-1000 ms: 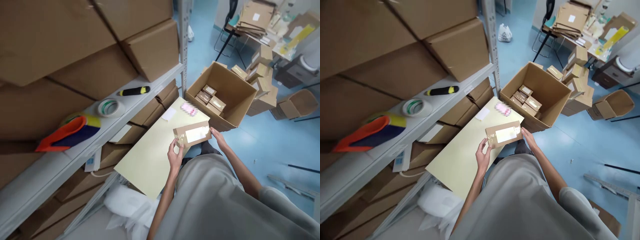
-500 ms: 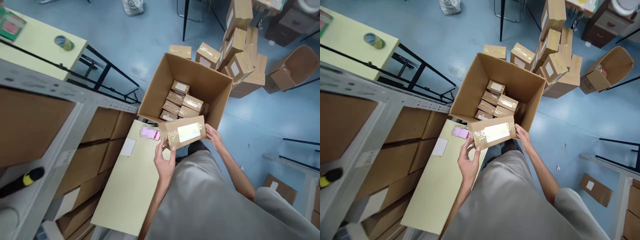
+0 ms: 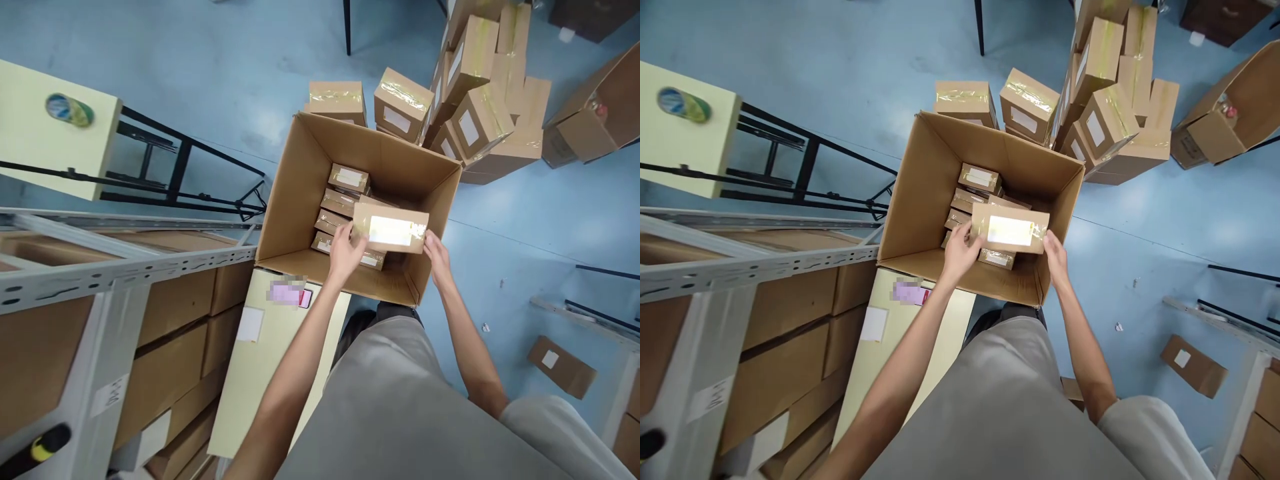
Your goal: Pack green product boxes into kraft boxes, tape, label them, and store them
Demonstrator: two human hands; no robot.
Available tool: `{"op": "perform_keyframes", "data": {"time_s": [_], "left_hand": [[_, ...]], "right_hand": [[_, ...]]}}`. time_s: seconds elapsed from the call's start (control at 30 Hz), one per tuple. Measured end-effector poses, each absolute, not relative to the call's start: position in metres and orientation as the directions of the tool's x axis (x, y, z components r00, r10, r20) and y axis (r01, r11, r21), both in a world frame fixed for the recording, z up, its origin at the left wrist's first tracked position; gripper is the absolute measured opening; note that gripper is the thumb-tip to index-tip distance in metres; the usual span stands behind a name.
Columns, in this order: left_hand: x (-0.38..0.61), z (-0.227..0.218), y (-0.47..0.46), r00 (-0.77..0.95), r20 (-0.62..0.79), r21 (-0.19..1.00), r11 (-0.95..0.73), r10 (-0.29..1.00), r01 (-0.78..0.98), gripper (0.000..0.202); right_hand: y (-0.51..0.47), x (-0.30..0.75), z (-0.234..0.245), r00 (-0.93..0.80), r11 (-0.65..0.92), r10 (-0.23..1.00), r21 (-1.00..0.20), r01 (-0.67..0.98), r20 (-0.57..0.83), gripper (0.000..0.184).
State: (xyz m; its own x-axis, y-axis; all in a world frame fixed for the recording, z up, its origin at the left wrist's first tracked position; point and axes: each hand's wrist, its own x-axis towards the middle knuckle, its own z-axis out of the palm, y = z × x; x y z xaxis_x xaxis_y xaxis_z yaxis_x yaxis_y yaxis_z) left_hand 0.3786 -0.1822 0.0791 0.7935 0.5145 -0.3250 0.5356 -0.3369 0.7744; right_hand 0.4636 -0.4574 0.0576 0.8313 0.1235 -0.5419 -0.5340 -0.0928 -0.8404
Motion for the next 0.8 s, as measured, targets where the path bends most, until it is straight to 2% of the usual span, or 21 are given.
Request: {"op": "perform_keyframes", "data": {"time_s": [0.1,0.27,0.37,0.5,0.6,0.8], "left_hand": [[0.44,0.055,-0.163,0.847,-0.318,0.823,-0.32,0.426,0.47,0.055],[0.512,0.021,-0.132,0.893,-0.263,0.878,-0.293,0.366,0.378,0.058],[0.531,0.001,-0.114,0.863,-0.353,0.845,-0.274,0.362,0.46,0.063],[0.509,-0.018,-0.102,0.785,-0.442,0.789,-0.229,0.434,0.57,0.064],[0.466,-0.024,-0.107,0.771,-0.428,0.812,-0.173,0.471,0.557,0.062],[0.401,-0.017,-0.136,0.695,-0.481,0.784,-0.092,0.535,0.614,0.058]], "right_hand": [[-0.446,0.507,0.043,0.855,-0.099,0.135,-0.866,-0.491,-0.5,0.09],[-0.422,0.556,0.012,0.899,-0.094,0.109,-0.905,-0.416,-0.424,0.1],[-0.408,0.574,-0.012,0.88,-0.147,0.063,-0.877,-0.458,-0.47,0.102],[-0.401,0.575,-0.036,0.815,-0.219,0.003,-0.796,-0.564,-0.579,0.097],[-0.402,0.562,-0.041,0.801,-0.214,0.033,-0.787,-0.579,-0.598,0.097],[-0.398,0.543,-0.037,0.777,-0.228,0.062,-0.767,-0.6,-0.626,0.097]]}}
